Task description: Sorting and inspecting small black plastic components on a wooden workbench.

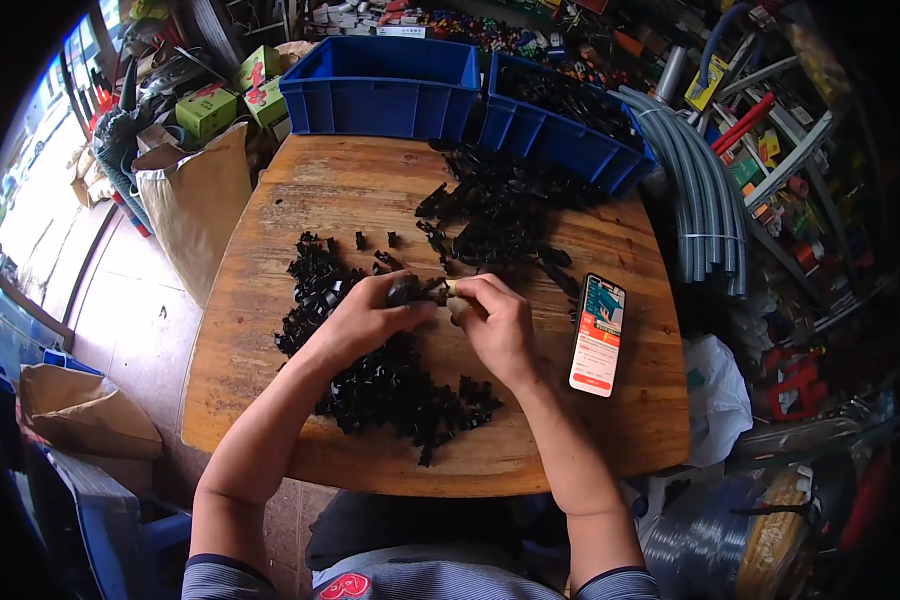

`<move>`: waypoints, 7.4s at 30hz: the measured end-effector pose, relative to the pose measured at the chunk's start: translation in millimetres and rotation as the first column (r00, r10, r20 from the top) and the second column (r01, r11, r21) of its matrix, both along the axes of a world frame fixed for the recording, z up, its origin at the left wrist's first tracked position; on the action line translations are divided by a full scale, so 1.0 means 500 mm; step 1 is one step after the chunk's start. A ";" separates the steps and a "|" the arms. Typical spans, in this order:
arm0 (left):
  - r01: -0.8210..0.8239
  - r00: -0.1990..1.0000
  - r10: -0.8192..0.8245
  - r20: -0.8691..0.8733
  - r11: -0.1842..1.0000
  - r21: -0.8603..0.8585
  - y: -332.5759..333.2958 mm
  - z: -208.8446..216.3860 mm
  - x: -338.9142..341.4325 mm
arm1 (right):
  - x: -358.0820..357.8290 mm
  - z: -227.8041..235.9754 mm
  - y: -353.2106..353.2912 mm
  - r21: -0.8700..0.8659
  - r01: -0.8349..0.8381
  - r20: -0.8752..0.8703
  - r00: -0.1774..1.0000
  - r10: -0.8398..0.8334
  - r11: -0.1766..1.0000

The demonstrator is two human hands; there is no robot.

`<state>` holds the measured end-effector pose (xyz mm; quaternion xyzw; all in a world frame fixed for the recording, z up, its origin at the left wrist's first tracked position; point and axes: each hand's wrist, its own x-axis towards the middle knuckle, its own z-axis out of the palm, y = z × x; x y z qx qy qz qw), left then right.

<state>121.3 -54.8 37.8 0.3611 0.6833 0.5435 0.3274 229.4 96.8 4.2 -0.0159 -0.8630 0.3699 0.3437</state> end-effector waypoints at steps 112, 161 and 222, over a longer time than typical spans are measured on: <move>0.080 0.842 -0.040 -0.538 0.995 0.051 -0.017 0.009 -0.001 | 0.042 0.054 -0.021 -0.421 -0.196 0.146 0.949 0.280 0.885; 0.038 0.319 0.008 -0.948 0.999 0.022 0.136 -0.054 -0.244 | 0.005 -0.027 -0.027 -0.099 -0.036 0.229 0.972 0.058 0.994; -0.035 0.992 0.044 -0.115 0.996 0.077 -0.038 -0.014 0.002 | 0.040 0.052 -0.001 -0.136 -0.216 0.121 0.965 0.233 0.967</move>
